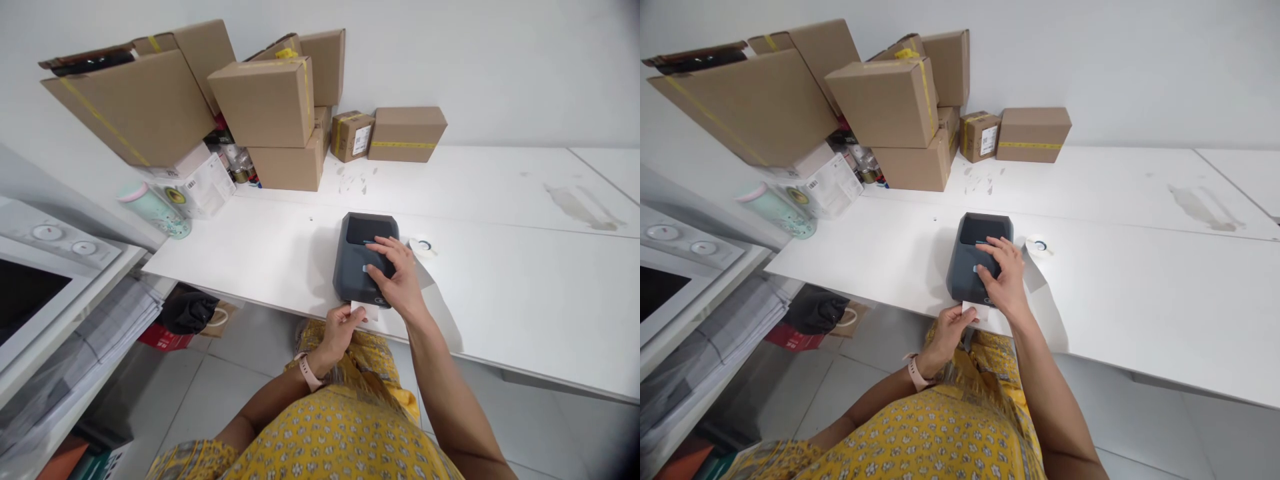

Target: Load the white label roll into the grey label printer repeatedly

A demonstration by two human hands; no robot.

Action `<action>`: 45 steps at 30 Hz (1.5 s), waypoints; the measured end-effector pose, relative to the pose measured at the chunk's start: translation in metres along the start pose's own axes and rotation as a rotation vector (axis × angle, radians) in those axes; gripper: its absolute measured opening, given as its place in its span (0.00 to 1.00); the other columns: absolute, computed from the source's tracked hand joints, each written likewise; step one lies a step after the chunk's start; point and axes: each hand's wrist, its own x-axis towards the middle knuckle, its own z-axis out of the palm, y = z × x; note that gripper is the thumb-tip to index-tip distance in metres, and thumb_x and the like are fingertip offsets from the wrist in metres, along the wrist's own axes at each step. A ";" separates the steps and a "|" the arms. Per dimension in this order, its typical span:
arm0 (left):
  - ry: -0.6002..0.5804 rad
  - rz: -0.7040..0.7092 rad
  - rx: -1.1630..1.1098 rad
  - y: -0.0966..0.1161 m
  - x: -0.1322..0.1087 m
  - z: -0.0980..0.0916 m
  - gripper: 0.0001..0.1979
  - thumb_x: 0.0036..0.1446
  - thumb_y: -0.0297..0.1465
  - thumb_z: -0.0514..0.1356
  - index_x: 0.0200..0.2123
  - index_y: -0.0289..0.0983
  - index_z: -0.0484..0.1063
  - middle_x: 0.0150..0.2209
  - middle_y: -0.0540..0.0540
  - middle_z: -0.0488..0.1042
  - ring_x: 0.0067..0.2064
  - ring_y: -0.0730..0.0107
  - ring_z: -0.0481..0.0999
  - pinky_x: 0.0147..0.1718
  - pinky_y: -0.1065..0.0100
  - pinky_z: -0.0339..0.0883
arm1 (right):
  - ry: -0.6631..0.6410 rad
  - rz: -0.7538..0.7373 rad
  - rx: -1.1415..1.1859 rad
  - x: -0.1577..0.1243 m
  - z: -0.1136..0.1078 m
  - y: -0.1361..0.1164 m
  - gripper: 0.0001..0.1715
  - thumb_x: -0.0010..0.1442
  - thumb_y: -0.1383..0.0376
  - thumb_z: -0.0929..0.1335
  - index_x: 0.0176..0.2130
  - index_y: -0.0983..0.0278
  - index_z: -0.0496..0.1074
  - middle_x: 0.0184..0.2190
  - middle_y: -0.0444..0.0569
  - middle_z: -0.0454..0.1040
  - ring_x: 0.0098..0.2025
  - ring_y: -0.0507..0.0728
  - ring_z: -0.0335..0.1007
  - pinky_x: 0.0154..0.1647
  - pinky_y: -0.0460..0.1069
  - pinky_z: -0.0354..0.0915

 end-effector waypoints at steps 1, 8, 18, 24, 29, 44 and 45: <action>-0.004 -0.001 0.002 -0.001 0.000 -0.001 0.23 0.51 0.50 0.65 0.24 0.33 0.76 0.23 0.48 0.73 0.29 0.71 0.69 0.34 0.68 0.61 | -0.005 0.027 -0.017 0.001 0.000 0.000 0.21 0.58 0.62 0.68 0.52 0.54 0.73 0.60 0.49 0.70 0.68 0.67 0.55 0.66 0.69 0.50; -0.007 -0.012 0.022 0.001 0.001 -0.001 0.22 0.52 0.49 0.64 0.24 0.33 0.75 0.23 0.48 0.73 0.29 0.70 0.69 0.35 0.67 0.61 | -0.061 0.082 -0.078 0.004 0.000 -0.004 0.26 0.57 0.63 0.67 0.55 0.52 0.70 0.66 0.47 0.63 0.72 0.70 0.46 0.66 0.75 0.45; 0.291 0.301 0.099 0.018 -0.022 -0.020 0.17 0.65 0.42 0.53 0.31 0.38 0.72 0.32 0.48 0.72 0.35 0.69 0.71 0.39 0.67 0.66 | 0.316 0.341 0.402 -0.047 0.009 0.014 0.33 0.66 0.50 0.63 0.65 0.56 0.60 0.68 0.51 0.60 0.69 0.60 0.55 0.70 0.62 0.52; 0.246 0.415 0.132 0.024 0.008 -0.027 0.23 0.70 0.43 0.47 0.63 0.44 0.61 0.68 0.44 0.59 0.69 0.63 0.58 0.66 0.60 0.54 | 0.292 0.373 0.455 -0.071 0.011 0.020 0.32 0.70 0.47 0.53 0.66 0.54 0.60 0.68 0.48 0.61 0.71 0.59 0.52 0.70 0.64 0.48; 0.160 0.278 0.149 0.024 0.036 -0.018 0.26 0.68 0.41 0.51 0.65 0.40 0.59 0.69 0.42 0.58 0.69 0.59 0.57 0.67 0.59 0.53 | 0.167 0.214 0.156 -0.046 0.004 0.024 0.26 0.68 0.51 0.58 0.56 0.58 0.72 0.59 0.51 0.72 0.65 0.61 0.62 0.67 0.63 0.56; 0.079 0.241 0.561 0.067 0.108 -0.023 0.28 0.56 0.37 0.60 0.60 0.39 0.65 0.56 0.39 0.74 0.53 0.52 0.75 0.52 0.57 0.67 | -0.425 -0.120 -0.402 0.052 -0.028 0.022 0.20 0.62 0.56 0.64 0.49 0.59 0.77 0.49 0.52 0.79 0.50 0.66 0.75 0.52 0.61 0.70; 0.079 0.245 0.561 0.067 0.108 -0.023 0.29 0.56 0.37 0.61 0.61 0.39 0.64 0.57 0.40 0.74 0.54 0.52 0.75 0.52 0.57 0.67 | -0.475 -0.122 -0.325 0.055 -0.036 0.017 0.22 0.63 0.54 0.64 0.52 0.56 0.76 0.50 0.50 0.79 0.50 0.65 0.75 0.52 0.60 0.71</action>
